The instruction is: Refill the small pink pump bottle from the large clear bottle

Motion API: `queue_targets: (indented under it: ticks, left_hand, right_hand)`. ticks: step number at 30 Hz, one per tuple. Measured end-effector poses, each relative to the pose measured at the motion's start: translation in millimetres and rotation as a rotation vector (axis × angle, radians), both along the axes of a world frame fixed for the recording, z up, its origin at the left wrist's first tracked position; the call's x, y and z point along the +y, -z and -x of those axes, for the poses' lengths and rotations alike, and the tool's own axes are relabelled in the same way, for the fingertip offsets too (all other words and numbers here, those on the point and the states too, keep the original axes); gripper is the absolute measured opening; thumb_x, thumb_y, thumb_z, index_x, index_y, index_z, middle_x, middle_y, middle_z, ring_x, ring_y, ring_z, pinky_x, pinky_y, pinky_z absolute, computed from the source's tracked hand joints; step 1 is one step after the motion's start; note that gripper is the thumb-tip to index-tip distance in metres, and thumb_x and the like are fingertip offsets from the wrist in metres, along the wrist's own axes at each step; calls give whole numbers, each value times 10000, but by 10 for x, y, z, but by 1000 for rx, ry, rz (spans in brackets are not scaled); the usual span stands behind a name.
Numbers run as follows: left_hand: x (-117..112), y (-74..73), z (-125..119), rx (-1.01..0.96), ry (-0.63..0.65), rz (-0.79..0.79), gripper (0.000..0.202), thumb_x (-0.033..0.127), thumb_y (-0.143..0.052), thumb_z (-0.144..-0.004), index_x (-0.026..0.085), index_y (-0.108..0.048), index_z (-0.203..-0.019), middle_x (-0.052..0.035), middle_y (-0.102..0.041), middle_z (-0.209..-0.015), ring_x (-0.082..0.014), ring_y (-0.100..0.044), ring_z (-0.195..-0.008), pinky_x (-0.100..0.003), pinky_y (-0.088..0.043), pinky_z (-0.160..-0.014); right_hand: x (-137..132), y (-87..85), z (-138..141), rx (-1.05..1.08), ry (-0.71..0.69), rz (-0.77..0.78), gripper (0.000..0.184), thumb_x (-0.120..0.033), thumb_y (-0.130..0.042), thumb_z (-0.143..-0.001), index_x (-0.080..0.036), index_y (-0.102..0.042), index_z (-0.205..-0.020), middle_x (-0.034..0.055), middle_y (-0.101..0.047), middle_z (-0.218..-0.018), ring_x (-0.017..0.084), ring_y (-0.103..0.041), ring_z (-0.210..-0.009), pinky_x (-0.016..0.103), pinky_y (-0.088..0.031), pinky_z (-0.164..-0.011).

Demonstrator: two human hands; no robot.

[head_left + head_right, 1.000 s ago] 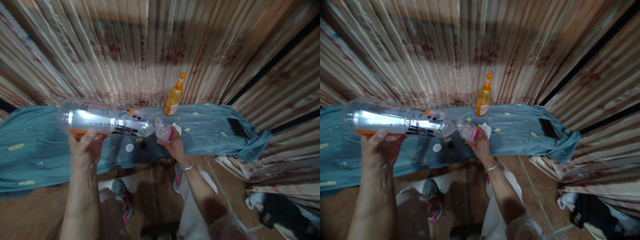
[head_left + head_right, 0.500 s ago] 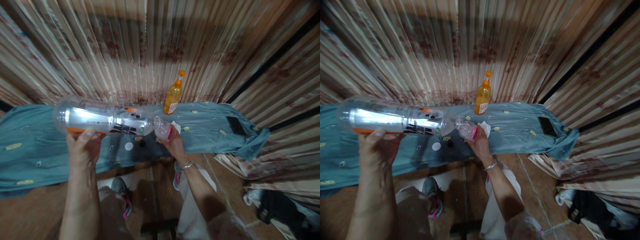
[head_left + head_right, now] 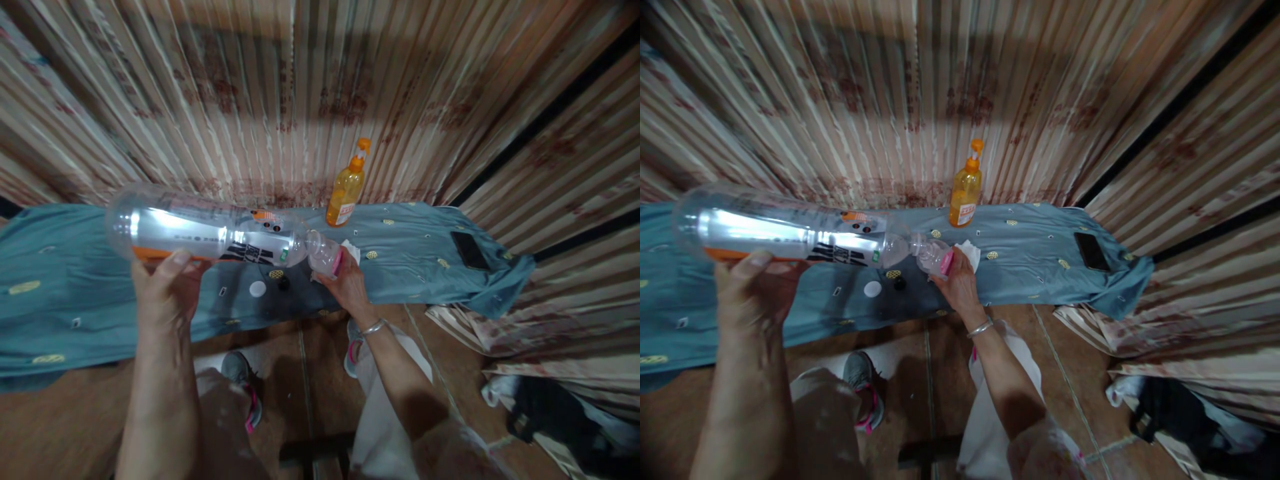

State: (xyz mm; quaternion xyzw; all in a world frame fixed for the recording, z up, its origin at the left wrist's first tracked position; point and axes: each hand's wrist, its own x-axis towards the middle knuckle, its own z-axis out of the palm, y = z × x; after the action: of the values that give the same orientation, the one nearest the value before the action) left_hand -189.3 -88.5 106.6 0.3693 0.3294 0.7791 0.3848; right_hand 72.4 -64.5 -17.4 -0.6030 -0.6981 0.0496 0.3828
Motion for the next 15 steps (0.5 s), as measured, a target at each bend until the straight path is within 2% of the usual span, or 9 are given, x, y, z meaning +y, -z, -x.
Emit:
queue_targets:
  ticks: [6,10,15]
  left_hand:
    - [5,14,21,-3,-6,14,255,181,-769,-438,189,-622,-646,9,-634,-634,-158,-615,-624,-314,-576,-581]
    - [10,9,24,-18,-6,23,326,171,-760,-417,202,-635,-718,28,-625,-632,-144,-601,-603,-292,-570,-546]
    - [18,19,26,5,9,26,336,175,-749,-432,217,-615,-737,56,-574,-554,-142,-600,-595,-315,-582,-594]
  right_hand:
    - [-9,-6,-12,-4,-10,11,842,-333,-777,-669,-107,-335,-1349,201,-551,-1267,321,-518,-1215,472,-467,-994]
    - [-15,7,-21,-8,-15,4,829,-347,-756,-694,-100,-324,-1357,213,-539,-1286,318,-509,-1230,485,-450,-1012]
    - [-27,21,-41,-16,-27,-9,819,-353,-735,-719,-108,-305,-1372,212,-532,-1295,315,-504,-1236,488,-448,-1015]
